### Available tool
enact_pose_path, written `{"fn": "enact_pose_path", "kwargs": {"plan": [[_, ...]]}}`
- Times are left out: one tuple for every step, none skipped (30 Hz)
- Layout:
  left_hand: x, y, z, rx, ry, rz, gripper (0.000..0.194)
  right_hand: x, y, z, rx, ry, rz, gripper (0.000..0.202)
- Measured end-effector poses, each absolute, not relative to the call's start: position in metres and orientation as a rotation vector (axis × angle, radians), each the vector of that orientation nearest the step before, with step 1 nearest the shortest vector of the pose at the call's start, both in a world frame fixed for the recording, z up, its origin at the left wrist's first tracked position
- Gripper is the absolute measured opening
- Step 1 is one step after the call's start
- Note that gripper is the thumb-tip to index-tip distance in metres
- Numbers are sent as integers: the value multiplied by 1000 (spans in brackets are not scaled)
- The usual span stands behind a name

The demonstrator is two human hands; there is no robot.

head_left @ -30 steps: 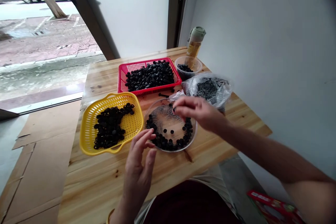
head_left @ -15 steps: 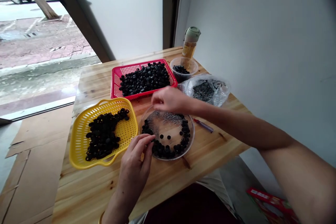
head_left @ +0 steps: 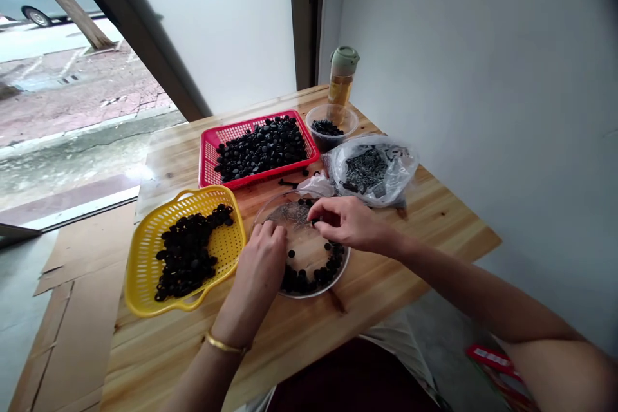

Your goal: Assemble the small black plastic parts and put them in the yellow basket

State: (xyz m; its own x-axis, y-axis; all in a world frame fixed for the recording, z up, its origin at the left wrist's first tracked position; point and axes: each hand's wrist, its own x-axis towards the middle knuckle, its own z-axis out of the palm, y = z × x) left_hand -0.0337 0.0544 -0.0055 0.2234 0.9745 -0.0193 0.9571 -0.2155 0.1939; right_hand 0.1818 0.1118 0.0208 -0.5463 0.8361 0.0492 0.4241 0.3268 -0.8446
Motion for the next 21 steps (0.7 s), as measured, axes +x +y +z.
{"fn": "enact_pose_path", "kwargs": {"plan": [[-30, 61, -7, 2310, 1872, 69, 23, 188, 109, 21, -1092, -2013, 1170, 16], [-27, 67, -8, 2299, 1876, 22, 22, 193, 105, 21, -1082, -1928, 1214, 16], [-24, 72, -9, 2291, 1870, 4, 21, 198, 101, 21, -1074, -1856, 1261, 16], [-22, 75, -9, 2283, 1863, -3, 19, 201, 97, 20, -1069, -1795, 1308, 17], [-19, 77, -10, 2274, 1854, -14, 18, 204, 93, 19, -1067, -1747, 1346, 17], [-17, 78, -10, 2266, 1844, -22, 16, 207, 89, 17, -1066, -1713, 1373, 17], [-15, 79, -10, 2259, 1834, -27, 15, 209, 86, 16, -1064, -1690, 1390, 17], [-12, 80, -9, 2254, 1824, -31, 14, 211, 83, 15, -1062, -1674, 1403, 16], [-9, 81, -9, 2252, 1816, -35, 15, 212, 80, 13, -1057, -1662, 1412, 16], [-7, 82, -9, 2253, 1807, -37, 17, 213, 78, 12, -1052, -1654, 1420, 15], [-4, 84, -9, 2255, 1796, -41, 19, 214, 76, 11, -1048, -1647, 1428, 15], [-1, 87, -9, 2259, 1783, -48, 20, 214, 74, 10, -1043, -1641, 1434, 15], [1, 90, -9, 2263, 1767, -56, 21, 215, 73, 10, -1039, -1634, 1441, 15], [2, 93, -9, 2266, 1747, -68, 19, 216, 71, 9, -1035, -1626, 1447, 16], [3, 95, -9, 2268, 1726, -82, 18, 216, 70, 9, -1034, -1616, 1453, 16], [3, 98, -9, 2269, 1706, -96, 16, 217, 69, 9, -1036, -1605, 1458, 16], [3, 99, -10, 2269, 1692, -109, 15, 217, 68, 9, -1041, -1595, 1463, 17], [3, 99, -10, 2269, 1684, -118, 15, 218, 67, 9, -1050, -1586, 1466, 17], [2, 99, -10, 2267, 1688, -122, 16, 218, 66, 8, -1061, -1581, 1466, 17], [1, 97, -11, 2264, 1699, -123, 16, 219, 65, 8, -1072, -1580, 1462, 17], [-1, 95, -11, 2259, 1715, -120, 17, 219, 65, 7, -1082, -1582, 1456, 17]]}}
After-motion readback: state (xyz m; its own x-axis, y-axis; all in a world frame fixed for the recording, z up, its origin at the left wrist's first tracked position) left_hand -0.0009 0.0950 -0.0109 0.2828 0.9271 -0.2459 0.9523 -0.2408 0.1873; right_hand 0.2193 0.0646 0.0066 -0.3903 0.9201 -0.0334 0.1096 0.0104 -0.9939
